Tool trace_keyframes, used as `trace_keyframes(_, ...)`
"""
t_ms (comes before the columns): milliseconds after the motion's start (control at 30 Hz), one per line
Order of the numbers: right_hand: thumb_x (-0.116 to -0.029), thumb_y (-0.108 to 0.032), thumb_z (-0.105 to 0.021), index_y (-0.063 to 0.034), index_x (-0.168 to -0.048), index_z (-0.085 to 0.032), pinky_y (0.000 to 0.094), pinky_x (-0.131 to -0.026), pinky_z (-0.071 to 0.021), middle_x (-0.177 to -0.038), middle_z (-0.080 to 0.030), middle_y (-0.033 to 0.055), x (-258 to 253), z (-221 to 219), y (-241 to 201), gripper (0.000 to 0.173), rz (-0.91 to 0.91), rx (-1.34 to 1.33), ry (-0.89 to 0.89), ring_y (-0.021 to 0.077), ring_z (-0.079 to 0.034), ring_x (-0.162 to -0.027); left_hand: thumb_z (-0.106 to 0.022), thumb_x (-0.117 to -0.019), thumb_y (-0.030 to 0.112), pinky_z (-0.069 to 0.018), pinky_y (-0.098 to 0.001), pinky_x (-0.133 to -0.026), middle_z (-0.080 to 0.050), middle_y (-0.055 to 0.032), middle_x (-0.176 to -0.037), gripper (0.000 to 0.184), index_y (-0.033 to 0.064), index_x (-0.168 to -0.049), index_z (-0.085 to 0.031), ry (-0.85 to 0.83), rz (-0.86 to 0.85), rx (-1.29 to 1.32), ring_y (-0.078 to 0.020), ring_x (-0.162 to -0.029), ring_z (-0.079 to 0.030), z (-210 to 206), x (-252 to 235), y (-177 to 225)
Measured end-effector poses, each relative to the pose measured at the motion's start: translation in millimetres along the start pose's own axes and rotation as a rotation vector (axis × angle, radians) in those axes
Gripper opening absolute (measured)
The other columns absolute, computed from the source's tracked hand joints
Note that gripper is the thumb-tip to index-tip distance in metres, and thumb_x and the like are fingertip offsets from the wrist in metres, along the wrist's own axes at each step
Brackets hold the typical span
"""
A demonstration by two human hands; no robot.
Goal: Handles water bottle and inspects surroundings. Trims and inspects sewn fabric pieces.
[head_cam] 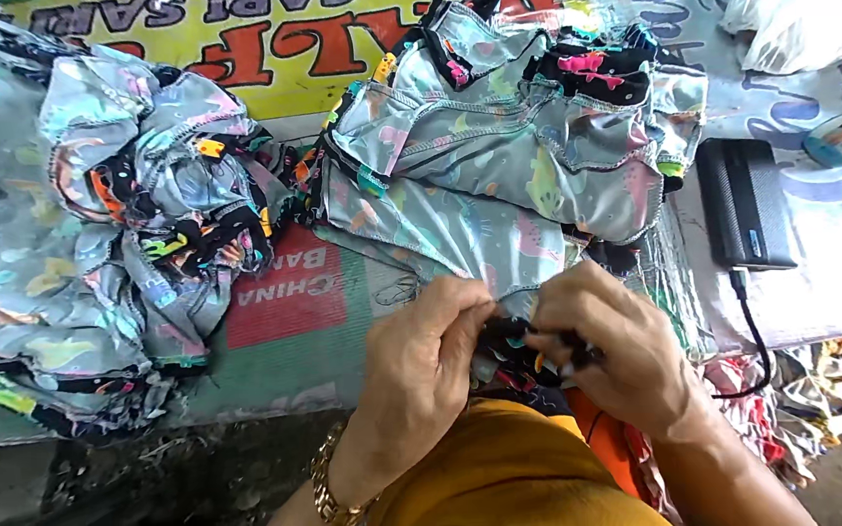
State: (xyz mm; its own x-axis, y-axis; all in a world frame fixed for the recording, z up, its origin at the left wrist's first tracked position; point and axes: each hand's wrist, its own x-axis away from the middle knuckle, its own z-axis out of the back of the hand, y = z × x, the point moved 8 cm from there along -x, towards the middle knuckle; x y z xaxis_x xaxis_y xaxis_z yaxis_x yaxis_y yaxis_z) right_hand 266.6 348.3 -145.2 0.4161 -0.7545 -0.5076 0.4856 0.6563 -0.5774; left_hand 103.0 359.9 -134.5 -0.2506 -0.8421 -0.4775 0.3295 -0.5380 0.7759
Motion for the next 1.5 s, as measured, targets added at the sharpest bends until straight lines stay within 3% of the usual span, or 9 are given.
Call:
trace_keyframes(100, -0.1034, -0.021, -0.059, -0.0088, -0.102, -0.066, 0.0276, -0.057, -0.0499, -0.094, -0.07, 0.0083, 9, -8, -7, 0.014, 0.052, 0.025, -0.153, 0.0151, -0.067, -0.077, -0.053, -0.1069, 0.014, -0.057, -0.026, -0.091, -0.073, -0.0054, -0.098, 0.012, 0.0058, -0.104, -0.062, -0.029, -0.173, -0.175, -0.0095, -0.098, -0.07, -5, 17, 5)
trace_keyframes(200, -0.1031, -0.04, -0.061, -0.0035, -0.111, -0.063, 0.0145, -0.067, -0.0485, -0.093, -0.064, 0.0032, 7, 2, -1, 0.037, -0.049, -0.301, -0.126, 0.0015, -0.058, -0.079, -0.054, -0.1054, 0.012, -0.0521, -0.0387, -0.102, -0.073, -0.0099, -0.104, 0.009, 0.0081, -0.107, -0.062, -0.105, -0.345, -0.361, -0.0187, -0.1, -0.071, -20, 33, 8)
trace_keyframes(300, -0.1077, -0.05, -0.045, -0.005, -0.113, -0.059, 0.0117, -0.067, -0.0477, -0.091, -0.058, -0.0029, -5, 2, 1, 0.047, -0.117, -0.446, -0.06, -0.0043, -0.055, -0.079, -0.052, -0.1059, 0.015, -0.0462, -0.0441, -0.107, -0.075, -0.0094, -0.103, 0.014, 0.009, -0.107, -0.065, -0.102, -0.415, -0.532, -0.0191, -0.099, -0.072, -28, 39, 15)
trace_keyframes(567, -0.1095, -0.049, -0.038, -0.0076, -0.119, -0.063, 0.0237, -0.063, -0.0506, -0.092, -0.064, 0.0016, -1, -27, -2, 0.049, -0.177, -0.061, -0.125, 0.0067, -0.062, -0.078, -0.057, -0.1061, 0.027, -0.0471, -0.0322, -0.097, -0.068, -0.0019, -0.104, 0.018, 0.0119, -0.1, -0.064, 0.083, -0.022, -0.357, -0.0121, -0.11, -0.062, 7, 27, -13)
trace_keyframes(733, -0.1062, -0.038, -0.054, -0.0098, -0.119, -0.068, 0.0232, -0.061, -0.0503, -0.095, -0.066, 0.0029, 2, -28, -4, 0.034, -0.208, 0.023, -0.048, 0.0077, -0.062, -0.075, -0.054, -0.107, 0.026, -0.0476, -0.0282, -0.093, -0.065, 0.0031, -0.101, 0.017, 0.0136, -0.098, -0.062, 0.101, 0.071, -0.197, -0.006, -0.104, -0.061, 11, 28, -19)
trace_keyframes(900, -0.103, -0.034, -0.061, -0.0068, -0.111, -0.069, 0.0226, -0.061, -0.0505, -0.091, -0.07, 0.0042, 5, -27, -7, 0.029, -0.181, 0.067, 0.017, 0.0079, -0.065, -0.074, -0.053, -0.1074, 0.03, -0.0457, -0.0294, -0.098, -0.065, 0.0048, -0.1, 0.017, 0.0164, -0.099, -0.061, 0.147, -0.002, -0.244, -0.0054, -0.107, -0.061, 10, 33, -11)
trace_keyframes(1100, -0.103, -0.025, -0.063, -0.0064, -0.109, -0.072, 0.0238, -0.069, -0.0535, -0.095, -0.074, 0.0069, 7, -22, -11, 0.021, -0.07, 0.063, 0.099, 0.011, -0.07, -0.085, -0.058, -0.1028, 0.025, -0.03, -0.0404, -0.11, -0.06, 0.0024, -0.108, 0.007, 0.0198, -0.107, -0.061, 0.161, -0.265, -0.544, -0.0099, -0.107, -0.057, 0, 50, 13)
trace_keyframes(1400, -0.1033, -0.019, -0.062, -0.0071, -0.104, -0.076, 0.025, -0.067, -0.0536, -0.093, -0.076, 0.0063, 4, -23, -8, 0.018, -0.027, 0.049, 0.105, 0.0112, -0.071, -0.083, -0.059, -0.1028, 0.024, -0.0316, -0.04, -0.109, -0.062, 0.0031, -0.108, 0.006, 0.0187, -0.104, -0.062, 0.164, -0.256, -0.493, -0.0082, -0.107, -0.057, -3, 49, 13)
trace_keyframes(1500, -0.1047, -0.024, -0.06, -0.0093, -0.108, -0.073, 0.031, -0.064, -0.0542, -0.094, -0.074, 0.0073, 8, -18, -20, 0.02, -0.029, 0.108, -0.016, 0.0169, -0.071, -0.081, -0.054, -0.1057, 0.035, -0.033, -0.0389, -0.111, -0.062, 0.0045, -0.097, 0.019, 0.0201, -0.095, -0.06, 0.082, -0.246, -0.364, -0.0077, -0.102, -0.06, 13, 51, 23)
